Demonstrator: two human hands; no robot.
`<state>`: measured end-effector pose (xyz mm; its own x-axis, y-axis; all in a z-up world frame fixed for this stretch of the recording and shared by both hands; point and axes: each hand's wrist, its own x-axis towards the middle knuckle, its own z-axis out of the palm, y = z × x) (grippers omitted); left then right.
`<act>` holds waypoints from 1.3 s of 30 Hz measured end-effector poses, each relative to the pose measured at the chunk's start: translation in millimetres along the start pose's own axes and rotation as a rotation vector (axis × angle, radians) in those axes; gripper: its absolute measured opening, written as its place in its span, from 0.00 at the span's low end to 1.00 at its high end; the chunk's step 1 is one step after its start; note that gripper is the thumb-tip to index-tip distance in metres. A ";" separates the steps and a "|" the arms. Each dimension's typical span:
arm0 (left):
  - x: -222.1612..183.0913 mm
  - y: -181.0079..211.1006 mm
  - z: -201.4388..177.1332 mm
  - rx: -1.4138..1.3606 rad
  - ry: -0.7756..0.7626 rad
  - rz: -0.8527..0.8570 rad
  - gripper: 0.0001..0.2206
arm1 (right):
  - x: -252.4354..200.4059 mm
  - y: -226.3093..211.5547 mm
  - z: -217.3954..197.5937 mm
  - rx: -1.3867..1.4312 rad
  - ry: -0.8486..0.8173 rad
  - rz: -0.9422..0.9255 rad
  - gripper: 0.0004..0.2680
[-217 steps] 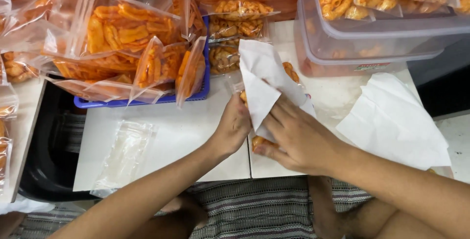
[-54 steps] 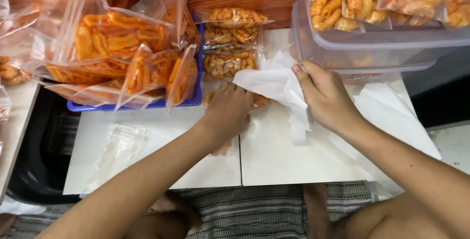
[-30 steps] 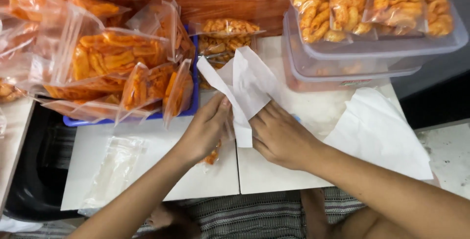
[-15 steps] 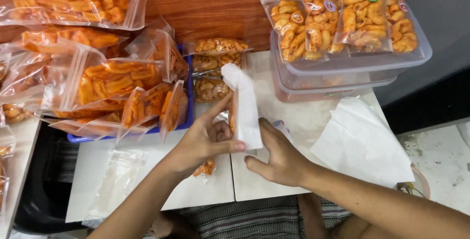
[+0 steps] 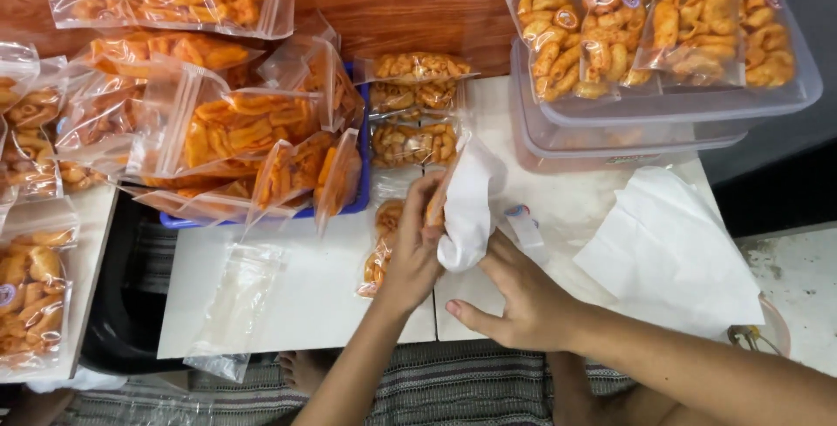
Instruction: The person wipes the exterior of multiple small plastic bags containing orange snacks using a white paper towel. They handle each bag individually, wiping it thoroughly before placing it on the table.
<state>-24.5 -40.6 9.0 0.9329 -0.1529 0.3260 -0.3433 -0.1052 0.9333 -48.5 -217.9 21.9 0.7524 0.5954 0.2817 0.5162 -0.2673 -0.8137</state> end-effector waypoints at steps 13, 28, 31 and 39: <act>-15.5 61.6 15.7 -0.878 0.350 -0.883 0.28 | -3.9 -51.1 -8.4 -0.152 -0.209 0.086 0.21; -44.6 -32.9 41.4 -1.355 0.259 -0.916 0.39 | -14.1 5.5 -12.5 -0.366 -0.547 -0.270 0.27; -52.6 -47.6 50.5 -1.312 0.355 -0.816 0.35 | -21.5 28.0 -9.7 -0.370 -0.640 -0.248 0.27; -47.6 -33.3 45.1 -1.003 0.363 -0.884 0.44 | -33.6 29.5 9.2 -0.368 -0.600 -0.254 0.31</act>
<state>-62.4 -74.2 -44.4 0.8261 -0.1289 -0.5485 0.4505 0.7358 0.5056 -62.3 -238.9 -16.3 0.2935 0.9556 0.0268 0.8273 -0.2399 -0.5080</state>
